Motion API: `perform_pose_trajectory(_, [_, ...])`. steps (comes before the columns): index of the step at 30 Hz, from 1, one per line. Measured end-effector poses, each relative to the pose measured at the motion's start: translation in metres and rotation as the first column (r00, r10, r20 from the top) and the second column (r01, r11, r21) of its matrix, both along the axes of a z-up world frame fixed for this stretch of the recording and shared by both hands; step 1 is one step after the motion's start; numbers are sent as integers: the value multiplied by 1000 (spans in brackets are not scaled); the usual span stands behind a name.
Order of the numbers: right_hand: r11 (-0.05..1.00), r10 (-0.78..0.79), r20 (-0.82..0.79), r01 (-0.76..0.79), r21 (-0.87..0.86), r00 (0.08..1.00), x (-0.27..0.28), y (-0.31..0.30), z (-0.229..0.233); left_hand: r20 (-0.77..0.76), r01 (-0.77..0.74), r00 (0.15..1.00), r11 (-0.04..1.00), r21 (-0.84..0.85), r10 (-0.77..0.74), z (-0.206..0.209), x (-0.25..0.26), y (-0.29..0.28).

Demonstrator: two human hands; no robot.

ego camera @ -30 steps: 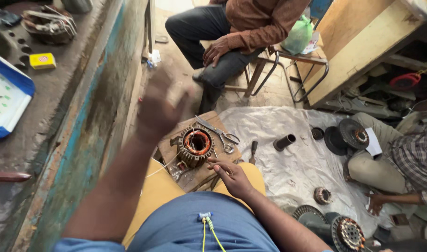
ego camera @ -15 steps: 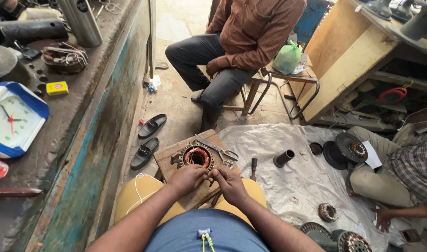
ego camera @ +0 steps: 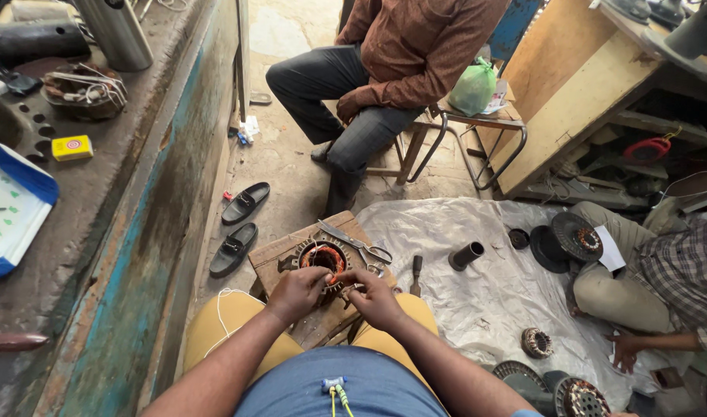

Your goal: The person winds white wire around a motor stator core, threading it through slots and securing it with a wooden tool. They repeatedly adjust the wire and rotate the stator to continue winding.

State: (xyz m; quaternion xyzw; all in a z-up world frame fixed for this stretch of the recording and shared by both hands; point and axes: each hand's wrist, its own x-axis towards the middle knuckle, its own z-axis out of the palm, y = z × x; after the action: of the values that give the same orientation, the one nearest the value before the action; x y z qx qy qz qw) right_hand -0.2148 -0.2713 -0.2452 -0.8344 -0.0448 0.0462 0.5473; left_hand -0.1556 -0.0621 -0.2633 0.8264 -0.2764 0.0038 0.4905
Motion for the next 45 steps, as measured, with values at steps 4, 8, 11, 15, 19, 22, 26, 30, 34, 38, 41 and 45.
perform_pose_trajectory(4, [981, -32, -30, 26, -194, 999, 12, 13, 7, 80, -27, 996, 999, -20, 29, 2, 1, 2])
perform_pose_trajectory(8, [952, 47, 104, -13, -305, 993, 27, 18, 1, 91, -37, 995, 999, 32, 34, 7, 2, 7])
perform_pose_trajectory(11, [912, 132, 219, -32, -408, 967, 33, 20, -11, -57, -52, 996, 988, 144, 61, 10, 2, 5])
perform_pose_trajectory(15, [901, 137, 296, 5, -434, 945, 31, 21, -21, -83, -82, 993, 994, 67, 87, 14, 2, 0])
perform_pose_trajectory(19, [871, 113, 272, 37, -491, 955, 22, 23, -17, -213, -113, 969, 992, 63, 124, 16, 4, -3])
perform_pose_trajectory(22, [839, 137, 264, 29, -543, 955, 19, 24, -12, -282, -119, 950, 990, 77, 136, 15, 5, -6])
perform_pose_trajectory(26, [793, 162, 245, 22, -609, 956, 20, 26, -8, -342, -126, 929, 989, 72, 143, 13, 7, -9])
perform_pose_trajectory(30, [801, 130, 257, 51, -596, 958, 22, 26, -8, -375, -141, 916, 990, 25, 140, 7, 10, -13])
perform_pose_trajectory(34, [819, 70, 236, 79, -568, 969, 20, 28, -11, -463, -143, 877, 990, 0, 127, -5, 16, -16])
perform_pose_trajectory(38, [847, 63, 255, 84, -524, 965, 16, 26, -10, -474, -151, 873, 987, -49, 110, -18, 19, -19])
perform_pose_trajectory(41, [850, 56, 250, 85, -520, 967, 16, 26, -9, -524, -162, 843, 986, -35, 120, -24, 21, -21])
perform_pose_trajectory(45, [870, 38, 253, 92, -484, 967, 15, 26, -7, -520, -131, 850, 989, -64, 79, -16, 21, -22])
